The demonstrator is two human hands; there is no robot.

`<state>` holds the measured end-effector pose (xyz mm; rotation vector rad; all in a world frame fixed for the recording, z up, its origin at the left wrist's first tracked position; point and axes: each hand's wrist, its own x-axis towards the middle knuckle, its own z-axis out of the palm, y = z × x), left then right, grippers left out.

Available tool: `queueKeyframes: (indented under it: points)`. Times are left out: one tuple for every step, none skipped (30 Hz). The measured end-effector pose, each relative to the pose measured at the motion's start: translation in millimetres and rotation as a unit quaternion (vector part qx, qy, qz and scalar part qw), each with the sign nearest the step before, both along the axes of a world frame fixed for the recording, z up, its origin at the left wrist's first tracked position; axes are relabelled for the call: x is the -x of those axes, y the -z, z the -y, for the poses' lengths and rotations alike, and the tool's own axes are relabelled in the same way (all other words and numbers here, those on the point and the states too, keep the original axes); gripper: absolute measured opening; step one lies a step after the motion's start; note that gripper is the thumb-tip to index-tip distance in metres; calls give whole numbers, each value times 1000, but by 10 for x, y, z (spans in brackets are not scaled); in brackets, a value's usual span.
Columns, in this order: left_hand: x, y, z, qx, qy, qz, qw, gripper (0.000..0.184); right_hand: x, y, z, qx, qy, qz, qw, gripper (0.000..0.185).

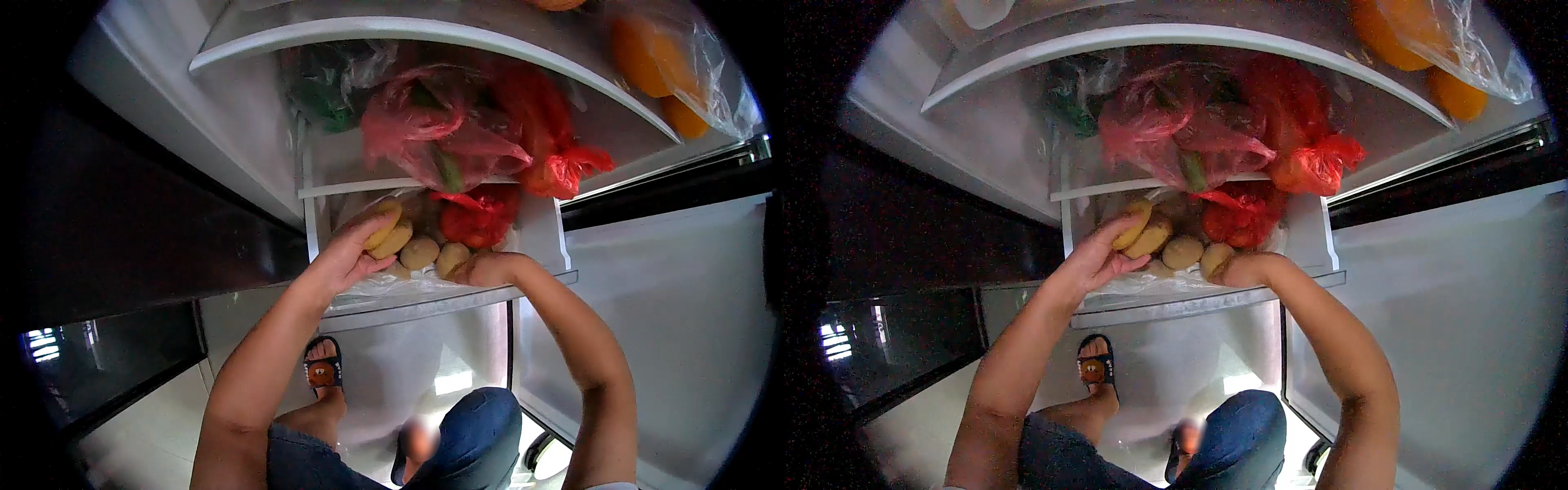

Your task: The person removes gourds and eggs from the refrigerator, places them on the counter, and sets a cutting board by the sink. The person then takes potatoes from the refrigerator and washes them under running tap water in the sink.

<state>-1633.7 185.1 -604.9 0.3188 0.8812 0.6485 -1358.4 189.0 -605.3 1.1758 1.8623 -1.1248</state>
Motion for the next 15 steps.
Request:
queueKeyframes:
  points:
    - [-3,12,-12,-7,-5,-23,1000,55,24,-46,-15,29,-24,50,998,44]
    - [-7,28,-27,-14,-9,-46,999,56,48,-91,-25,44,-15,1,999,44]
    - [-13,40,-35,-21,-12,-69,997,56,73,-138,-23,59,-5,-47,997,44]
    - [-21,42,-36,-27,-14,-69,997,58,108,-164,-29,72,4,-96,993,44]
    - [-26,48,-27,-33,-17,-70,997,59,186,-147,-28,110,10,-144,983,44]
    - [-23,62,-26,-38,-19,-72,997,60,308,-107,-14,149,16,-193,970,45]
    - [-17,75,-34,-29,-10,-72,997,61,430,-102,7,188,23,-240,952,46]
    - [-16,84,-46,-20,-2,-71,997,61,520,-151,32,209,46,-252,944,46]
    - [-20,83,-52,-12,6,-70,997,62,623,-311,57,229,69,-263,935,46]
    - [-12,54,-40,-24,-1,-83,996,62,696,-461,88,245,89,-273,926,46]
    - [-19,20,-42,-32,-7,-96,995,63,683,-558,113,225,76,-287,928,46]
    - [-23,-19,-42,-39,-14,-109,993,63,628,-644,138,206,62,-302,929,46]
    - [-38,-75,-46,-40,-9,-132,990,63,559,-686,136,188,50,-316,929,45]
    - [-52,-152,-42,-42,-4,-155,987,63,493,-704,117,200,66,-298,931,45]
    - [-62,-211,-38,-45,1,-178,983,63,420,-727,94,211,82,-279,933,45]
